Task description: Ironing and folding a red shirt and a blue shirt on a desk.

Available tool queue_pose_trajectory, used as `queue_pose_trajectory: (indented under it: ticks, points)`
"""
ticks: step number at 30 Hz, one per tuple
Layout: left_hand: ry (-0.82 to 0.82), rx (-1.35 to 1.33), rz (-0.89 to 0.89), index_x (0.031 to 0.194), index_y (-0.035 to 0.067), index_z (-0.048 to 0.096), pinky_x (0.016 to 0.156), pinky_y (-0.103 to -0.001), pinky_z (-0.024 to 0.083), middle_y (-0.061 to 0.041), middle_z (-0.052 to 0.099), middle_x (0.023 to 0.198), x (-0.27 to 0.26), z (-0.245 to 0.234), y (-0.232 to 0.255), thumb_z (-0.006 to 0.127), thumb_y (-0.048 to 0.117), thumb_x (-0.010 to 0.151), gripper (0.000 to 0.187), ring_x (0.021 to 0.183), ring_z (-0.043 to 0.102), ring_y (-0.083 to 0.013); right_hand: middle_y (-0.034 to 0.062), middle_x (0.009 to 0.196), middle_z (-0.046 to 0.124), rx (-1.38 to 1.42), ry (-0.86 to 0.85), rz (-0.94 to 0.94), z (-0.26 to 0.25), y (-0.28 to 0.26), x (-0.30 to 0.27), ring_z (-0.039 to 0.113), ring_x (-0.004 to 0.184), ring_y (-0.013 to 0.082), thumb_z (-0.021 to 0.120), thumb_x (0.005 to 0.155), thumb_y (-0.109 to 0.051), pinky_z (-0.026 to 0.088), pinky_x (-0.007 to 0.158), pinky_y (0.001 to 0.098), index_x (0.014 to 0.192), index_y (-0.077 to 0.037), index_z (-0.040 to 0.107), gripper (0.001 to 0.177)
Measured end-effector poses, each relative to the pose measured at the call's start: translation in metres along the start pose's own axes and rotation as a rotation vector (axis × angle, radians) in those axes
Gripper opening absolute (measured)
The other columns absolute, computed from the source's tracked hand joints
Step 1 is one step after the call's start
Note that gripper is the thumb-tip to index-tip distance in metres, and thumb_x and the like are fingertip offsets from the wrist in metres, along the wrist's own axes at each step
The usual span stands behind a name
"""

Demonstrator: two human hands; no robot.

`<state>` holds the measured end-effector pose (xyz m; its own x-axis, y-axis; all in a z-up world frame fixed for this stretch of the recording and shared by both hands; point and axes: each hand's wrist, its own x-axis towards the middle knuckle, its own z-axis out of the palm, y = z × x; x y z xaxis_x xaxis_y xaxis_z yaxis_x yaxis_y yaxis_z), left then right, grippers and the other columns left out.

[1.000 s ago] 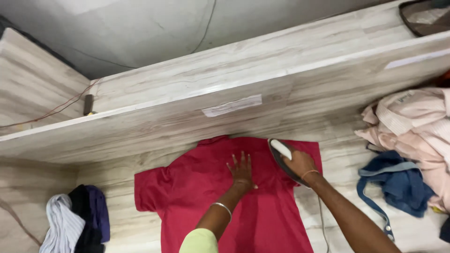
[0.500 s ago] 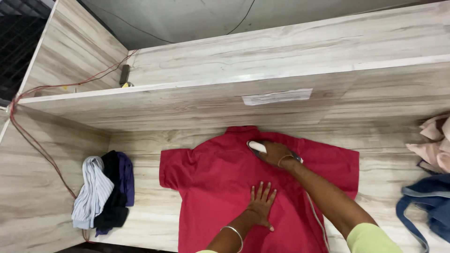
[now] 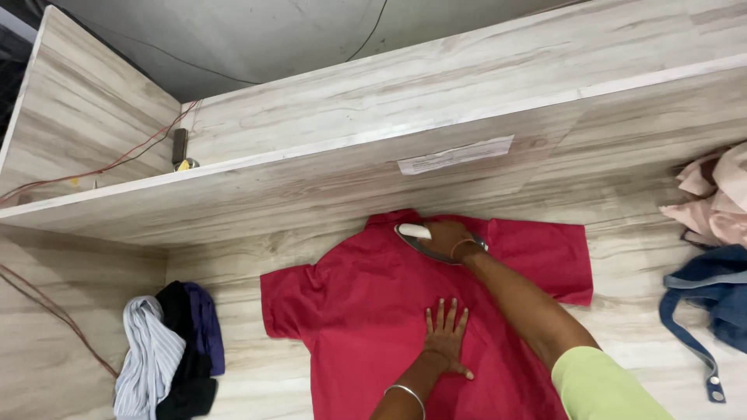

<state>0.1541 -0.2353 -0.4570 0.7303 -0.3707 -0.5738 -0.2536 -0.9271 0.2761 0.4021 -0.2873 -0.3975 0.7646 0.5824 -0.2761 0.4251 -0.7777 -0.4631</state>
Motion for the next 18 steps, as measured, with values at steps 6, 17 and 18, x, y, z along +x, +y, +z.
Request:
queue_pose_trajectory:
  ticks: [6, 17, 18]
  points:
    - [0.077, -0.003, 0.011, 0.166, 0.013, -0.008, 0.115, -0.074, -0.010, -0.021, -0.019, 0.171, -0.001, 0.009, -0.001, 0.090, 0.076, 0.046, 0.167, 0.153, -0.023, -0.0475, 0.0219, 0.108, 0.074, 0.050, 0.100, 0.344, -0.014, 0.044, -0.052, 0.071, 0.101, 0.0413, 0.066, 0.089, -0.050, 0.055, 0.089, 0.0535, 0.118, -0.013, 0.074, 0.048]
    - [0.062, -0.077, 0.064, 0.167, 0.010, 0.000, 0.118, -0.075, -0.001, -0.021, -0.012, 0.173, 0.023, 0.009, -0.036, 0.090, 0.067, 0.060, 0.151, 0.156, -0.015, -0.0483, 0.0243, 0.113, 0.074, 0.312, 0.388, 0.797, 0.048, 0.025, -0.244, 0.071, 0.107, 0.0410, 0.067, 0.090, -0.044, 0.055, 0.093, 0.0505, 0.129, -0.009, 0.061, 0.053]
    - [0.188, -0.070, 0.049, 0.163, 0.011, 0.018, 0.124, -0.069, 0.008, -0.018, 0.007, 0.173, 0.038, 0.009, -0.052, 0.081, 0.057, 0.076, 0.117, 0.160, -0.001, -0.0441, 0.0234, 0.114, 0.073, 0.381, 0.419, 0.813, 0.057, 0.013, -0.253, 0.071, 0.108, 0.0409, 0.068, 0.088, -0.040, 0.055, 0.093, 0.0495, 0.131, -0.010, 0.059, 0.054]
